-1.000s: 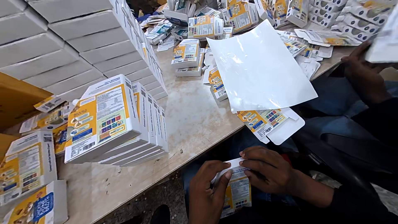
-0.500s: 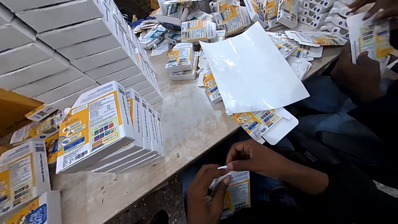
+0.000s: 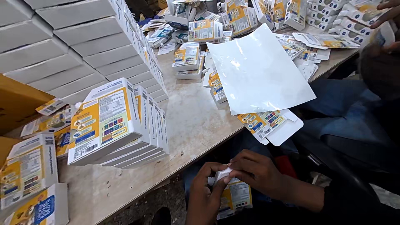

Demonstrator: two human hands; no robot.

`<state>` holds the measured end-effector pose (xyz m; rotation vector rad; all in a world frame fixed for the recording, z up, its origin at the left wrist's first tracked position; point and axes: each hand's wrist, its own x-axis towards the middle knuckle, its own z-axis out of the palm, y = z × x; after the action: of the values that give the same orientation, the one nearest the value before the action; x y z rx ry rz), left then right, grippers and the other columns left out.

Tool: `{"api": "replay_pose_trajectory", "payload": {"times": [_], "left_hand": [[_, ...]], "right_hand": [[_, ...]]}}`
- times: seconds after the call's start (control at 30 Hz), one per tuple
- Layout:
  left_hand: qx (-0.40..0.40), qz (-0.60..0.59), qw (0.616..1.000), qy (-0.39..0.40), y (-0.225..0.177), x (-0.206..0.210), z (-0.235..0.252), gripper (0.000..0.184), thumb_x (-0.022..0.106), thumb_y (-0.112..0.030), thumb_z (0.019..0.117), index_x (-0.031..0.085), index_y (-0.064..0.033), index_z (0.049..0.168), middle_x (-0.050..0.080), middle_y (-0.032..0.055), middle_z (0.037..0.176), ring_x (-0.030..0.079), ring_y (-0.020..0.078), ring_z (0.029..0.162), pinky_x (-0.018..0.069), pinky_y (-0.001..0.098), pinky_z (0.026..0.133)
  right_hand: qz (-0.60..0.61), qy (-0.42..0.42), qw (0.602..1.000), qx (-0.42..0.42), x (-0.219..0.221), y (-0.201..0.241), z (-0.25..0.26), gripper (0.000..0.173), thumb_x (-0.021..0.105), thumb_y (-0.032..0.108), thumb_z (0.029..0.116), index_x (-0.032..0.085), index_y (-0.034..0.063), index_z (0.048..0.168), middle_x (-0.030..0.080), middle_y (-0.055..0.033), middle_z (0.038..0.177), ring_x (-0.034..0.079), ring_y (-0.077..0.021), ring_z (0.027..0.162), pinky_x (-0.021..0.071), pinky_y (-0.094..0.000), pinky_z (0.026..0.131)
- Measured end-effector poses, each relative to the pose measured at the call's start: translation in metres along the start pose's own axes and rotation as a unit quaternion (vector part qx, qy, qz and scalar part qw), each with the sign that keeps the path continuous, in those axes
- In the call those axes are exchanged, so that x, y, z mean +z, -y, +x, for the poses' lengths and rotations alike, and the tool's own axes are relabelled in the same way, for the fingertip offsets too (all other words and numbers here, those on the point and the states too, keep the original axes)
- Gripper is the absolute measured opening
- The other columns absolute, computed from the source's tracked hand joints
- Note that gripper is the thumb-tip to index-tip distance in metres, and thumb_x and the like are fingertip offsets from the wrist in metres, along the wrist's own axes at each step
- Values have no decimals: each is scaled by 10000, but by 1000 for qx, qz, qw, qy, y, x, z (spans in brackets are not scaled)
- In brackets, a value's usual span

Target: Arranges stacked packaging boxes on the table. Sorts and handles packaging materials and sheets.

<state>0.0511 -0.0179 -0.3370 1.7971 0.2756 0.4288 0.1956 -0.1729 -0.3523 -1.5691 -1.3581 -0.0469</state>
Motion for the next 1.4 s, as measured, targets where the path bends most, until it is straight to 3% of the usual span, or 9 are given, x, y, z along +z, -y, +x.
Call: {"api": "replay_pose_trajectory", "payload": {"times": [0.3,0.43,0.6,0.77,0.93,1.07,1.13,1.23,1.4], "left_hand": [[-28,-72,993,85,-1,-11,3,291,667,-67,964,612,13,1238,666,113,1181,694,184,962,621,317,788],[18,-24,996,87,-3,-12,12,296,684,-42,950,621,19,1232,661,113,1185,699,164,967,630,314,790],[41,67,996,-44,-44,-32,71,287,594,-53,993,589,59,1257,668,96,1130,698,88,859,618,246,708],[-67,131,978,-145,-44,-43,142,309,575,-240,1025,614,-51,1267,624,128,1176,667,208,986,583,399,781],[-118,235,955,-135,-26,-44,175,376,653,-269,1005,589,-4,1265,595,206,1257,620,332,1074,517,552,860],[-24,416,906,-76,-52,-42,166,720,774,-391,872,550,89,1359,448,422,1395,374,664,1293,315,818,966],[16,411,910,-50,-78,-24,152,676,755,-417,880,590,75,1313,531,361,1335,502,570,1208,419,728,926],[-25,274,961,18,-100,20,135,567,724,-400,920,593,20,1277,686,122,1164,723,197,934,627,389,762],[-154,-138,978,43,-78,78,135,444,632,-81,977,420,-9,1361,713,186,1083,752,281,923,640,399,842]], "right_hand": [[120,74,989,43,-13,-11,-9,231,615,120,1020,751,95,1205,672,-109,1180,655,-118,1023,570,-227,855],[84,115,990,-2,-34,-8,-2,291,573,96,1034,704,93,1293,638,-159,1307,614,-218,1213,524,-308,1026],[-125,-65,989,-54,-87,-4,44,215,695,253,973,756,78,1083,693,-50,1162,627,-147,1174,541,-297,1013],[-329,-97,939,23,-124,-44,57,441,723,427,913,719,93,1202,653,-107,1247,576,-289,1246,483,-457,1028],[-306,-53,948,70,-135,-62,49,482,788,406,838,709,103,1205,607,-138,1352,571,-320,1257,487,-486,1019],[-277,-59,956,82,-135,-66,47,345,802,298,844,731,83,1105,628,-139,1317,612,-294,1194,520,-442,990],[-268,-67,958,82,-134,-65,47,294,793,276,858,736,76,1066,643,-144,1284,628,-282,1162,528,-417,973],[-246,-70,963,81,-137,-62,47,330,793,294,855,739,69,1091,641,-154,1283,632,-288,1158,534,-420,975],[-260,-77,959,79,-144,-62,43,344,814,304,844,739,81,1096,642,-146,1290,618,-298,1188,507,-431,1024]]}}
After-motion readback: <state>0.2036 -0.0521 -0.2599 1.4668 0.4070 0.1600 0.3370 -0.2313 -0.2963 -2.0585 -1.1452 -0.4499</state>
